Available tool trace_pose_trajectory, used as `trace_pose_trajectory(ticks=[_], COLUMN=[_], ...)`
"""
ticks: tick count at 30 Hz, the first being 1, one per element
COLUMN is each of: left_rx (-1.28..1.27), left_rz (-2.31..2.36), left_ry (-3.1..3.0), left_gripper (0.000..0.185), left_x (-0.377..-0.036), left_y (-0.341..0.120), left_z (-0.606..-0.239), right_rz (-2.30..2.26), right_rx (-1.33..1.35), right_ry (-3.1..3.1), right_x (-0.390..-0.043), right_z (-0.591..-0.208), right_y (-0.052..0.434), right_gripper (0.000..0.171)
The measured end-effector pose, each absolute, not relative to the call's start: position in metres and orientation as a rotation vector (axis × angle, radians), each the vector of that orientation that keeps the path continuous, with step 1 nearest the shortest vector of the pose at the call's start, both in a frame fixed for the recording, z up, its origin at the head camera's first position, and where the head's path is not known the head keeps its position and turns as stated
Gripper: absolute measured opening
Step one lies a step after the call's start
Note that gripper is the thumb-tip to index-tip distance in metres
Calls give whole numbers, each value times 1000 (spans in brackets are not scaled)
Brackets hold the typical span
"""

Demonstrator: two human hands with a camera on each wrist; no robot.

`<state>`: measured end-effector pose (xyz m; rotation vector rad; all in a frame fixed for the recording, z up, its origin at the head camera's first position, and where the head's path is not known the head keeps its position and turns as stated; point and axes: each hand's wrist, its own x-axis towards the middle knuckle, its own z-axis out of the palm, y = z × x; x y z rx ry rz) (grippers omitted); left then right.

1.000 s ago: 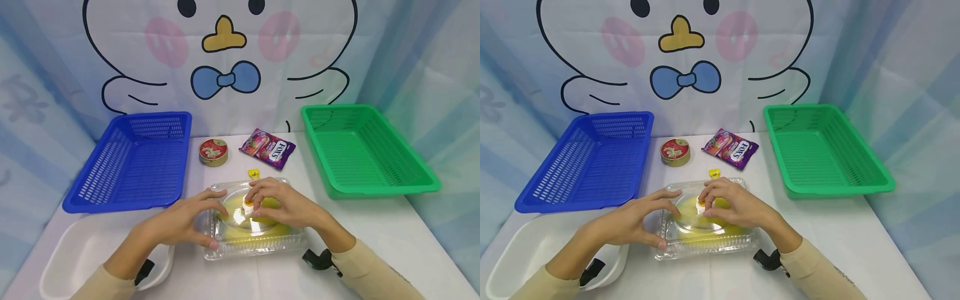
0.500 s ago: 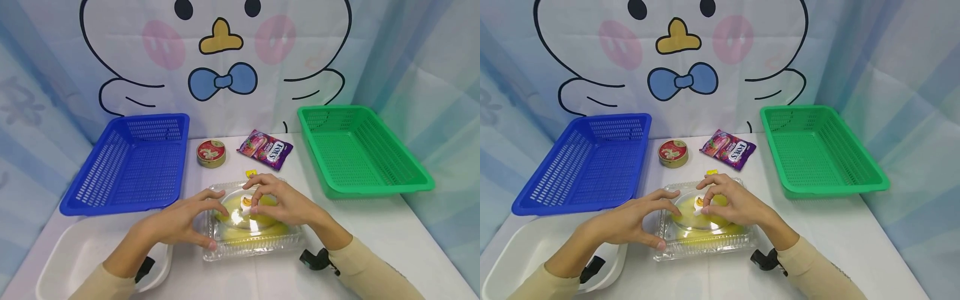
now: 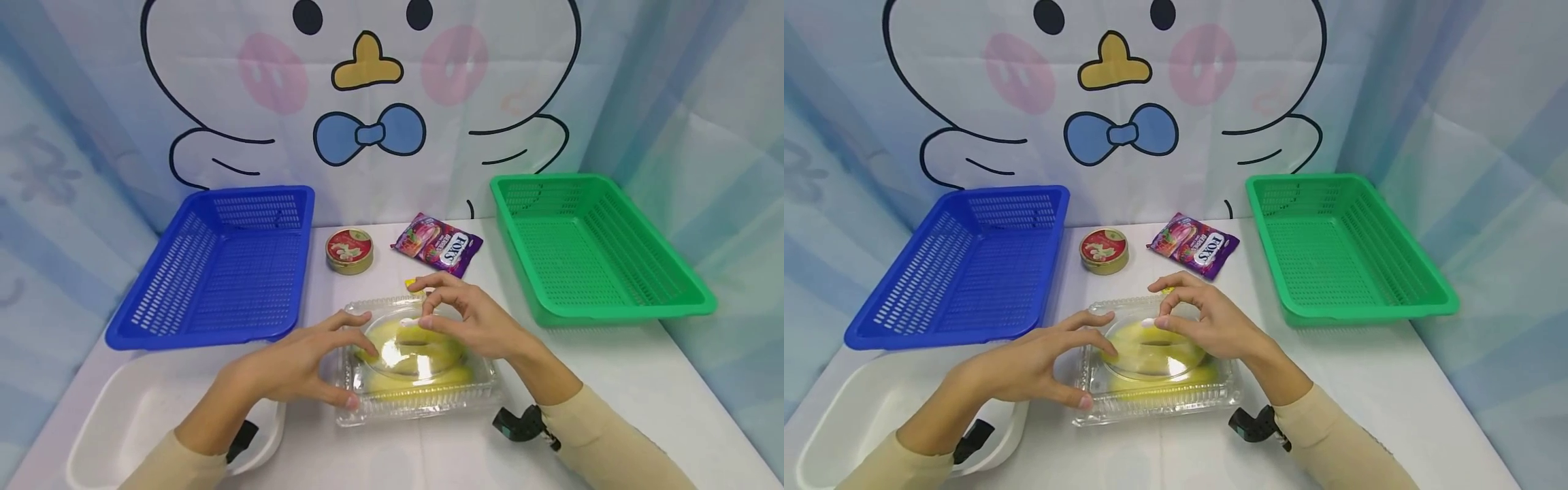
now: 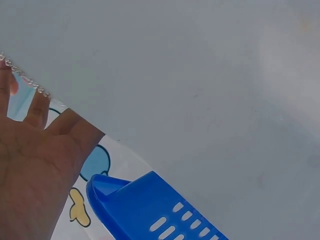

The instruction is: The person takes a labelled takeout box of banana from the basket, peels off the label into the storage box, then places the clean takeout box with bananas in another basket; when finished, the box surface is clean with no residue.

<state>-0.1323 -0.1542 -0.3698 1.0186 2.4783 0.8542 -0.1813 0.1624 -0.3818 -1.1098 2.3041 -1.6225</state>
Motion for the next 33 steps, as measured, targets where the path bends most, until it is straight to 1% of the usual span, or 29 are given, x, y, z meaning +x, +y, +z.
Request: trace_pose_trajectory(ticks=[5,10,14,22,33], left_rx=[1003,1014,1025,1050,1007], left_rz=[826,814,818,902,919], left_ry=[2491,2499,2500,2495,2558], left_gripper=[55,56,56,54,58], left_x=[-132,-132,-132,-128,-124], left_y=[-153,-151,-149,-155,-167], left_z=[-371,-370,-368,-370,-360], right_rz=[-1754,-1734,-1715,-1662,-1618], right_rx=[-1057,-1043,-1100,-1227,-1319], right_ry=[2181,2203,2245,2287,2325], right_x=[-181,-176,-172,-169,-167], right_z=[-378,-369,-357,-332,-314], right_y=[166,165,162,146,120], right_gripper=[10,11,12,6,9])
